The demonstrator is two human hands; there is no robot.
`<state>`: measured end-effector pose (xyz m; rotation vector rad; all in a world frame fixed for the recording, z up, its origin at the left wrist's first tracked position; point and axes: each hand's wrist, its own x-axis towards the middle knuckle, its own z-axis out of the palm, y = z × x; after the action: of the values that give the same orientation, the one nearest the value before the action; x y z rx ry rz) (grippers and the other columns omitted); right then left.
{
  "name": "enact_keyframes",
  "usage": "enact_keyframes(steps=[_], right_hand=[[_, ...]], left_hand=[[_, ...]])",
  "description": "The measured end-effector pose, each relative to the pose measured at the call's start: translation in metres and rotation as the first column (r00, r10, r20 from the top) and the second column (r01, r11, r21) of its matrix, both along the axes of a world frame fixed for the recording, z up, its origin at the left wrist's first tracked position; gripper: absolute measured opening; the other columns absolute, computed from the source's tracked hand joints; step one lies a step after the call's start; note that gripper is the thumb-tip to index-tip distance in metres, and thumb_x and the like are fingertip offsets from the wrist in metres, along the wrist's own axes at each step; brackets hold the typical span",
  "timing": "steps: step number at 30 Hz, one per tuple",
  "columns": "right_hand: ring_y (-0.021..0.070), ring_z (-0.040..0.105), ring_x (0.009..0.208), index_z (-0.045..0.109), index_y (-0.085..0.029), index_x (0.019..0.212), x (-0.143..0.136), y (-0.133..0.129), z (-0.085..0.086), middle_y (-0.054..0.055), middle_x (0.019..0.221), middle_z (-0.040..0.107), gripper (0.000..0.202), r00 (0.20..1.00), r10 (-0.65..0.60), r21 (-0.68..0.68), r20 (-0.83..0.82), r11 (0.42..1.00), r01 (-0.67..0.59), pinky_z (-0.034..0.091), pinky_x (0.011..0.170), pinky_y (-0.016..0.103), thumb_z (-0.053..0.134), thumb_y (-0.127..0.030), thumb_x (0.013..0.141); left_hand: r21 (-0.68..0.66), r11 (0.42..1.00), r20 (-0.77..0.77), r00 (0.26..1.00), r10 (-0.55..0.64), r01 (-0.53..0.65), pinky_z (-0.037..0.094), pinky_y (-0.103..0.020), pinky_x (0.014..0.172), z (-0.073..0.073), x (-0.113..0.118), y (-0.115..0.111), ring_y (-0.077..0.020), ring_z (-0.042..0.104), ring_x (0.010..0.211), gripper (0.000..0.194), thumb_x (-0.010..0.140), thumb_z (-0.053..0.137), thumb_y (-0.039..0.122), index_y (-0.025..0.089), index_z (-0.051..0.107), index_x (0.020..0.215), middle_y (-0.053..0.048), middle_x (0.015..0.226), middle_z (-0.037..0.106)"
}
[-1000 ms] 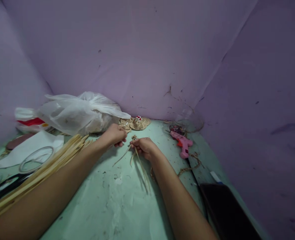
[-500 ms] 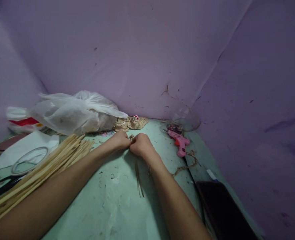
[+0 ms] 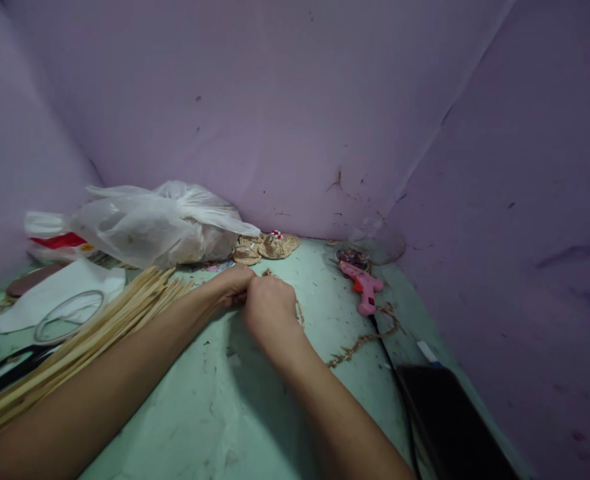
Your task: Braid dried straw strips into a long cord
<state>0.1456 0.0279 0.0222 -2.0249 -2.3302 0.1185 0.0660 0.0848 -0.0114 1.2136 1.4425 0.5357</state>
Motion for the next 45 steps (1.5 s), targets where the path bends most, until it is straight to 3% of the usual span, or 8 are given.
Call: enact_keyframes(steps=[6, 9, 14, 20, 27, 33, 38, 45], right_hand=[[0.0146, 0.054, 0.057, 0.065, -0.015, 0.065, 0.027, 0.026, 0.002, 0.006, 0.058, 0.06, 0.011, 0.917, -0.087, -0.095, -0.389, 0.994, 0.054, 0.034, 0.048, 0.021, 0.056, -0.02, 0.062], [0.0116, 0.052, 0.052, 0.062, -0.011, 0.064, 0.035, 0.04, -0.006, 0.006, 0.056, 0.058, 0.011, 0.672, -0.319, -0.292, -0.668, 0.943, 0.158, 0.035, 0.047, 0.02, 0.053, -0.017, 0.067], [0.0074, 0.044, 0.039, 0.054, -0.011, 0.055, 0.026, 0.042, -0.025, 0.001, 0.047, 0.051, 0.013, 0.362, -0.493, -0.54, -0.791, 0.841, -0.035, 0.035, 0.041, 0.019, 0.048, -0.009, 0.067], [0.0037, 0.025, 0.028, 0.049, -0.012, 0.048, 0.026, 0.042, -0.03, -0.004, 0.033, 0.038, 0.017, 0.466, -0.499, -0.527, -0.731, 0.846, 0.079, 0.015, 0.032, 0.02, 0.053, -0.015, 0.064], [0.0028, 0.02, 0.028, 0.051, -0.013, 0.05, 0.035, 0.043, -0.042, -0.007, 0.031, 0.033, 0.014, 0.445, -0.431, -0.471, -0.785, 0.882, 0.021, 0.012, 0.032, 0.02, 0.054, -0.02, 0.061], [0.0032, 0.021, 0.029, 0.053, -0.012, 0.052, 0.038, 0.043, -0.046, -0.007, 0.033, 0.035, 0.013, 0.452, -0.416, -0.458, -0.789, 0.889, 0.02, 0.013, 0.033, 0.021, 0.056, -0.022, 0.06], [0.0038, 0.021, 0.029, 0.051, -0.013, 0.05, 0.038, 0.043, -0.045, -0.007, 0.031, 0.032, 0.016, 0.467, -0.424, -0.467, -0.776, 0.884, 0.026, 0.013, 0.033, 0.021, 0.056, -0.024, 0.061], [0.0033, 0.02, 0.029, 0.05, -0.014, 0.049, 0.038, 0.042, -0.045, -0.007, 0.032, 0.032, 0.016, 0.476, -0.413, -0.459, -0.777, 0.888, 0.021, 0.012, 0.033, 0.021, 0.055, -0.024, 0.06]], left_hand=[[-0.033, 0.986, -0.037, 0.986, -0.163, 0.162, 0.01, -0.018, 0.031, 0.008, -0.015, 0.004, -0.0029, 0.023, 0.027, 0.018, 0.053, 0.051, 0.013, 0.015, 0.037, 0.042, 0.006, 0.03, 0.03], [-0.06, 0.975, 0.042, 0.976, -0.213, 0.215, 0.009, -0.018, 0.031, 0.009, -0.018, 0.007, -0.0023, 0.022, 0.026, 0.014, 0.054, 0.051, 0.015, 0.014, 0.04, 0.045, 0.006, 0.031, 0.03], [-0.047, 0.974, 0.066, 0.974, -0.218, 0.221, 0.009, -0.018, 0.031, 0.003, -0.019, 0.009, -0.0029, 0.023, 0.027, 0.006, 0.053, 0.049, 0.013, 0.014, 0.044, 0.049, 0.006, 0.034, 0.034], [0.049, 0.96, -0.194, 0.946, -0.26, 0.274, 0.017, -0.019, 0.032, 0.006, -0.015, 0.006, -0.0045, 0.027, 0.029, 0.005, 0.054, 0.049, 0.013, 0.012, 0.05, 0.049, 0.005, 0.034, 0.036], [0.065, 0.929, -0.462, 0.836, -0.296, 0.364, 0.029, -0.021, 0.038, 0.023, -0.023, 0.004, -0.0073, 0.037, 0.036, 0.01, 0.056, 0.052, 0.015, 0.01, 0.06, 0.058, -0.001, 0.044, 0.052], [0.325, 0.897, -0.702, 0.712, 0.017, 0.3, 0.03, -0.02, 0.046, 0.066, -0.062, -0.002, -0.0112, 0.047, 0.049, 0.011, 0.054, 0.056, 0.02, 0.015, 0.063, 0.06, -0.001, 0.05, 0.055], [0.251, 0.897, -0.853, 0.522, 0.027, 0.365, 0.03, -0.021, 0.049, 0.104, -0.089, -0.026, -0.0129, 0.048, 0.052, 0.012, 0.054, 0.054, 0.024, 0.017, 0.062, 0.06, -0.001, 0.052, 0.055], [-0.101, 0.904, -0.926, 0.293, -0.238, 0.415, 0.034, -0.024, 0.049, 0.073, -0.093, -0.018, -0.0162, 0.05, 0.05, 0.014, 0.043, 0.061, 0.024, 0.016, 0.056, 0.053, -0.004, 0.053, 0.055]])
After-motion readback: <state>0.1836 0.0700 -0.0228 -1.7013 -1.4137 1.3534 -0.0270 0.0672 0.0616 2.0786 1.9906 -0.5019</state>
